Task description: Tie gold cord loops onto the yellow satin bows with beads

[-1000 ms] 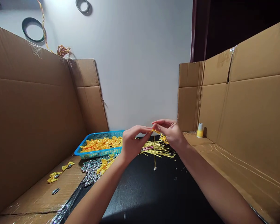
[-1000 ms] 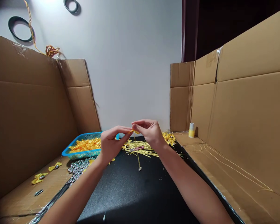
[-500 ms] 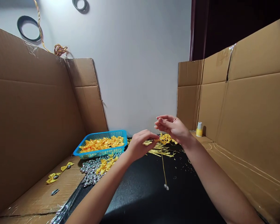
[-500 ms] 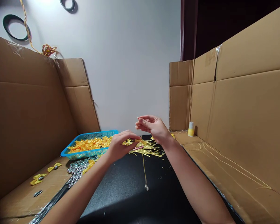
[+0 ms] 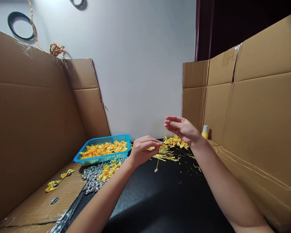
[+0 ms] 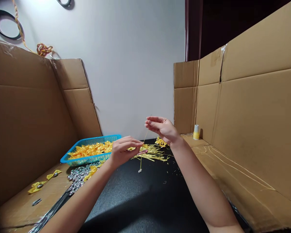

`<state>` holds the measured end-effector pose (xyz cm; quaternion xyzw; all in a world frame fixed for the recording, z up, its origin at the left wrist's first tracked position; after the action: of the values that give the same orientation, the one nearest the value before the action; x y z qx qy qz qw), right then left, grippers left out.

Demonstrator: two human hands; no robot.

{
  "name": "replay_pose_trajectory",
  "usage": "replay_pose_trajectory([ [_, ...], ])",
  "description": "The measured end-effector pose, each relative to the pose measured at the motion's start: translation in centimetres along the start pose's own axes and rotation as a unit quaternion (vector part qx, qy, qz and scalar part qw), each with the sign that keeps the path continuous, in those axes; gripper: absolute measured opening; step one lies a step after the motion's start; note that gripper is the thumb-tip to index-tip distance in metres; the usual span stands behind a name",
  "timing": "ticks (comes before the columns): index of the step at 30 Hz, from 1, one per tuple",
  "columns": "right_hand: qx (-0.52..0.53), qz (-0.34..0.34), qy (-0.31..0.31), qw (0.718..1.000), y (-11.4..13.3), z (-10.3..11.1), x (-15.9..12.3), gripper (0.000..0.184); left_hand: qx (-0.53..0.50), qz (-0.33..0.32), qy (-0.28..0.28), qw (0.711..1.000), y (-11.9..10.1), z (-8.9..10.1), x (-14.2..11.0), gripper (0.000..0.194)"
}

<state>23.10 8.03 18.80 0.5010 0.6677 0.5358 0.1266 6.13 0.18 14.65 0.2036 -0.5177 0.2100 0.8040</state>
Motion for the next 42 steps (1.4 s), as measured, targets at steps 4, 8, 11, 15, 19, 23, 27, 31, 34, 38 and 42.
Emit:
replay_pose_trajectory([
  [4, 0.021, 0.063, -0.050, 0.997, 0.8, 1.4, 0.7, 0.020, -0.018, -0.010, 0.049, 0.999, -0.4, -0.9, -0.3, 0.012],
  [8, 0.038, 0.149, -0.098, 0.983, 2.1, 3.9, 1.6, 0.017, -0.079, 0.032, 0.130, 0.988, -1.2, -3.3, -1.5, 0.017],
  [11, 0.030, 0.218, -0.133, 0.966, 3.4, 6.3, 2.0, 0.014, -0.153, 0.086, 0.169, 0.970, -2.0, -5.6, -2.9, 0.016],
  [15, 0.045, 0.256, -0.180, 0.949, 5.0, 9.1, 2.0, 0.014, -0.245, 0.156, 0.201, 0.936, -2.8, -7.6, -4.4, 0.013],
  [19, 0.076, 0.260, -0.219, 0.937, 5.7, 10.5, 2.0, 0.015, -0.278, 0.227, 0.194, 0.913, -3.1, -7.6, -4.6, 0.011],
  [23, 0.065, 0.251, -0.227, 0.939, 5.4, 10.9, 2.3, 0.014, -0.292, 0.298, 0.176, 0.891, -3.2, -7.3, -4.2, 0.009],
  [27, 0.060, 0.256, -0.203, 0.943, 5.2, 10.9, 2.3, 0.012, -0.408, 0.402, 0.141, 0.808, -3.4, -7.4, -3.8, 0.008],
  [31, 0.050, 0.270, -0.171, 0.946, 5.5, 10.4, 1.7, 0.010, -0.509, 0.473, 0.112, 0.710, -3.5, -7.3, -3.3, 0.018],
  [34, 0.052, 0.266, -0.145, 0.952, 6.0, 9.7, 1.0, 0.010, -0.526, 0.501, 0.090, 0.681, -3.6, -6.9, -2.9, 0.018],
  [38, 0.083, 0.252, -0.130, 0.955, 6.7, 9.3, 0.4, 0.009, -0.526, 0.520, 0.066, 0.670, -3.6, -6.4, -2.3, 0.012],
  [42, 0.072, 0.242, -0.115, 0.961, 7.5, 9.7, -0.2, 0.010, -0.542, 0.518, 0.062, 0.659, -3.5, -5.8, -1.7, 0.012],
])
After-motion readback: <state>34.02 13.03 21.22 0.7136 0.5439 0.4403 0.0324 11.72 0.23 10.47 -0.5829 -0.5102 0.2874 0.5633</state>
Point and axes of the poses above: each hand's wrist, its own x-axis towards the middle knuckle, its own z-axis out of the back of the hand, y = z × x, the point moved 1 cm from there along x, towards the middle knuckle, and after that the axes turned 1 degree about -y, right-handed, at the moved point
